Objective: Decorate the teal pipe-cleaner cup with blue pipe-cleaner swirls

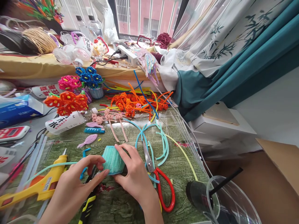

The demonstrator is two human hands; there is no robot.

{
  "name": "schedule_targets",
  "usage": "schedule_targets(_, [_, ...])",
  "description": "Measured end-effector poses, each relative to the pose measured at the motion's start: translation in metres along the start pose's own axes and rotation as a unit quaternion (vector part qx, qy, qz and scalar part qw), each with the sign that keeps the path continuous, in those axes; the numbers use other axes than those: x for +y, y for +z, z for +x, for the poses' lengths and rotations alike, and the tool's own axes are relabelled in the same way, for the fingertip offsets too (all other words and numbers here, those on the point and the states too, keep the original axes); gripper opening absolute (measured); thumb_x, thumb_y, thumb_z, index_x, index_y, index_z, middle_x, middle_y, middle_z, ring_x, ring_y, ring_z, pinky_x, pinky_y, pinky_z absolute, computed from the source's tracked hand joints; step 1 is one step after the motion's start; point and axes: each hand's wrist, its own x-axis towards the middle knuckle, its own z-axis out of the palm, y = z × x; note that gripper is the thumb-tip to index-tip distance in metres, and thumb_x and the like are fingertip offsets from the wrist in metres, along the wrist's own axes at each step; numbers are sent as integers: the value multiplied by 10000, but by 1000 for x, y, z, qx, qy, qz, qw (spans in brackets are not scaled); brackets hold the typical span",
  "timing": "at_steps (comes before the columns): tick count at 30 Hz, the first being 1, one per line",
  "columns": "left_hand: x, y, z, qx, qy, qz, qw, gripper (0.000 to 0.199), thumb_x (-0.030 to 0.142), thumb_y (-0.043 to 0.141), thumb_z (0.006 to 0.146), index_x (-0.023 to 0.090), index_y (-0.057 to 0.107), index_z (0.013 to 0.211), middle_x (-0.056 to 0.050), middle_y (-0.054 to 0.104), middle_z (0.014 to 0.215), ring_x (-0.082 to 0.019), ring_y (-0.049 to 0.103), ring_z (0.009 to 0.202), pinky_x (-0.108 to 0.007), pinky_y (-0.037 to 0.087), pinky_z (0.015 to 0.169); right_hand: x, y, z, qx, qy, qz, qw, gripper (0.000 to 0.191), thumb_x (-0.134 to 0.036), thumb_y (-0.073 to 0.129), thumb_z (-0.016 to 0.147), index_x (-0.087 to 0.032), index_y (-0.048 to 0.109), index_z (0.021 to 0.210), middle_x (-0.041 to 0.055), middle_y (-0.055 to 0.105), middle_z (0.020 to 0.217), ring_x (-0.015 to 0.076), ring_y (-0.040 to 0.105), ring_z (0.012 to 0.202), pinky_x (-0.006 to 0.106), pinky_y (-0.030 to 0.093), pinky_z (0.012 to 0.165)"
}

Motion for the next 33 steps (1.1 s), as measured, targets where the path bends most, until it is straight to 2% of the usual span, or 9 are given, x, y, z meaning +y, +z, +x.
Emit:
schedule_targets(9, [10,0,6,-24,-19,-4,1000,153,337,715,835,320,635,965,128,666,781,-118,581,666,-285,394,723,3,2,-1,1,-11,2,1000,866,8,664,722,-271,483,1522,84,584,1439,245,533,1385,399,457,1176])
schedule_targets(18, [8,-5,12,-57,-63,-40,996,169,404,739,800,302,653,903,128,648,710,-123,567,634,-298,364,727,3,2,-1,-1,-11,5,1000,872,11,694,716,-267,492,1517,77,583,1446,244,528,1386,378,442,1180])
schedule_targets(28, [21,-8,21,-60,-128,-74,987,261,493,691,674,268,666,804,84,641,626,-167,543,582,-333,369,700,3,2,0,-12,10,28,999,861,8,727,742,-276,495,1521,71,575,1466,221,506,1404,358,386,1209])
schedule_targets(33, [21,-10,23,-71,-138,-83,984,300,523,689,658,259,665,799,75,635,614,-178,545,582,-333,360,687,-2,-5,0,-26,43,74,996,859,-102,834,746,-312,495,1507,41,530,1528,207,481,1446,320,381,1211])
